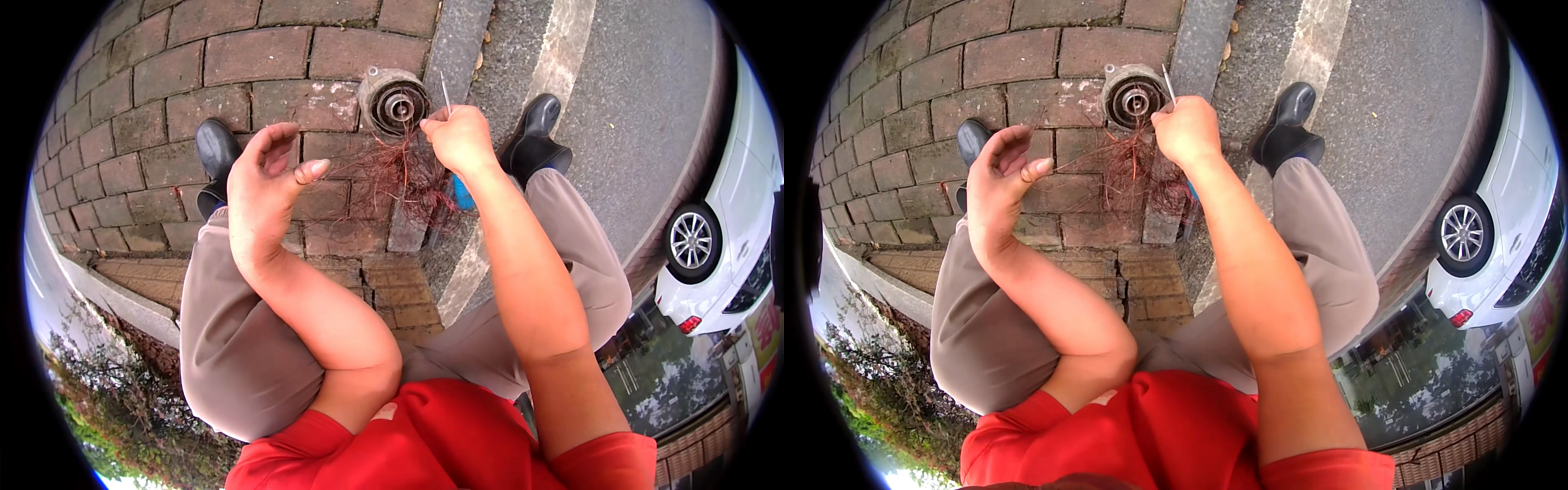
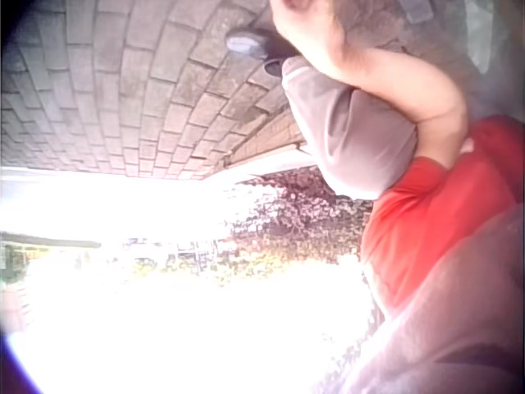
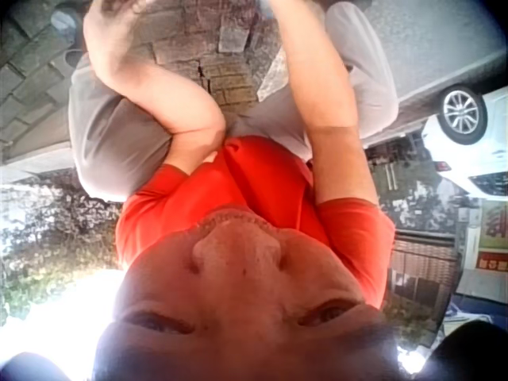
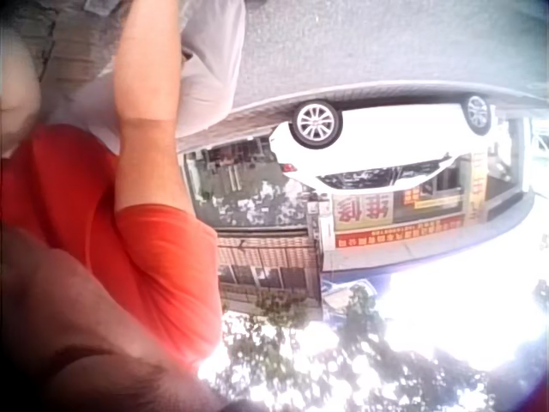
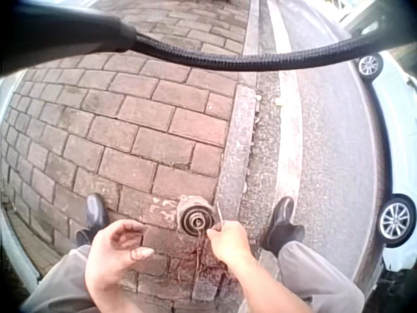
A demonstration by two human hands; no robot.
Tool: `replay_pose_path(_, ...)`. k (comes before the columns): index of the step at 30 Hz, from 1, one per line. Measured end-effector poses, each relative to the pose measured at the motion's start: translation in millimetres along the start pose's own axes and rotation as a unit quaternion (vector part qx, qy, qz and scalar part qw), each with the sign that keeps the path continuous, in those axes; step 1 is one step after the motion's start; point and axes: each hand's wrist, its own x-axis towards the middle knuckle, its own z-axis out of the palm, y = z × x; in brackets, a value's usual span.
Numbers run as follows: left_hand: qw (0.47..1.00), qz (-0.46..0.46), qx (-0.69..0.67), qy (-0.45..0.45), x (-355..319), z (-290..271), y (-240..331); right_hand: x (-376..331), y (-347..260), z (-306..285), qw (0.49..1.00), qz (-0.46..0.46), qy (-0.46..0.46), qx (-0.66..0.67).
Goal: The person removes copper wire windings from a metal housing using a screwdriver and a hammer.
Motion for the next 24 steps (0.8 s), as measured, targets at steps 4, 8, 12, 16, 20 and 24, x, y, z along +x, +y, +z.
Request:
replay_pose_path(4,0.994,0.050,-0.097,-0.020,-14,6,14,6,6,3,0.997,0.051,-0.038,0.050)
replay_pose_path(8,0.869,0.381,-0.293,-0.119,-13,-6,26,13,17,2,0.995,0.061,-0.045,0.058)
replay_pose_path(12,0.815,0.323,-0.463,-0.127,-2,37,39,2,5,1,0.995,0.035,-0.063,0.075)
replay_pose_path(16,1.000,0.015,0.010,-0.017,26,116,5,6,15,14,0.969,0.053,-0.119,0.211)
replay_pose_path(20,0.969,-0.036,0.234,0.073,45,127,-38,0,7,12,0.950,0.073,-0.119,0.280)
replay_pose_path(24,0.976,-0.063,0.197,0.068,55,126,-38,-4,5,12,0.954,0.074,-0.120,0.265)
